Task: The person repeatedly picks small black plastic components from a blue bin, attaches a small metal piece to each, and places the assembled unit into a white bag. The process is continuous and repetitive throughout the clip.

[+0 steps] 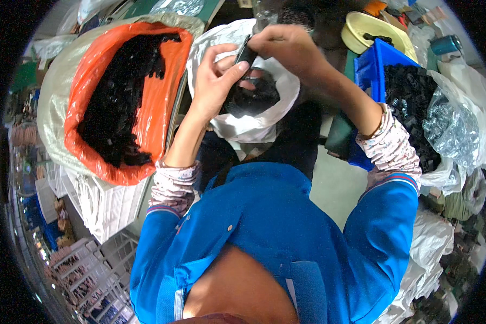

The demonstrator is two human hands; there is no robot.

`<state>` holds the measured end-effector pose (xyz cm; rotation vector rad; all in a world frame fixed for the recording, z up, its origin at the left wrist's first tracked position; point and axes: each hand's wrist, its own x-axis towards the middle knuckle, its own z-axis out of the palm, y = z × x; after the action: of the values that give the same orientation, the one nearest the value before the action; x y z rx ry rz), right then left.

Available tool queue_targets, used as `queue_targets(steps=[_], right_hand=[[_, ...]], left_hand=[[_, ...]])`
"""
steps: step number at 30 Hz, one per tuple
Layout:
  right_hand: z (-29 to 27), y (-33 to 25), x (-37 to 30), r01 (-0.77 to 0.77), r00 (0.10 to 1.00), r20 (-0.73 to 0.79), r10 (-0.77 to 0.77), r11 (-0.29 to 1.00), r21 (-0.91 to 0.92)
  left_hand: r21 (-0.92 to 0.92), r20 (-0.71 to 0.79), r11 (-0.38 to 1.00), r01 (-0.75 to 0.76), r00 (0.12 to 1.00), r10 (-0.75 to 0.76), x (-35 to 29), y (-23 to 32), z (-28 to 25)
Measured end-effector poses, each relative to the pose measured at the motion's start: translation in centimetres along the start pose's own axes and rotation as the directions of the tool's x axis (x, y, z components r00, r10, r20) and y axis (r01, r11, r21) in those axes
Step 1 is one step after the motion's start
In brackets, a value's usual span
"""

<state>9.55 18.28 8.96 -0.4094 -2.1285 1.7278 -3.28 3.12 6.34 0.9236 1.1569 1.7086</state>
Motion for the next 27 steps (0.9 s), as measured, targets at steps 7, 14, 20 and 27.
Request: queue_targets(steps=[7,14,20,27], right_hand=[[-3.0,-0.1,-0.8,0.032,0.999,0.033,-0.028,0.990,-0.136],[-29.6,9.4,4.0,-0.052,0.989,-0.090,-0.119,0.290,-0.956],[-31.7,14.2,2.9,-0.291,0.868,-0.156,0.471,0.227,-0.929],[-27.2,9.3,1.7,-0.230,0.939,-0.129,0.320,0.304,-0.924]], left_hand=[[0.148,-0.042,0.989,0.005,0.999,0.001,0.3,-1.0,0.4],[0.090,-0.078,0.996,0.006,0.997,0.001,-0.4,-2.8,-0.2],[0.020,-0.238,0.995,0.097,0.967,-0.089,-4.0,-2.9,-2.3],[0.057,-0.333,0.997,0.047,0.943,-0.025,-4.2,-2.8,-2.0]])
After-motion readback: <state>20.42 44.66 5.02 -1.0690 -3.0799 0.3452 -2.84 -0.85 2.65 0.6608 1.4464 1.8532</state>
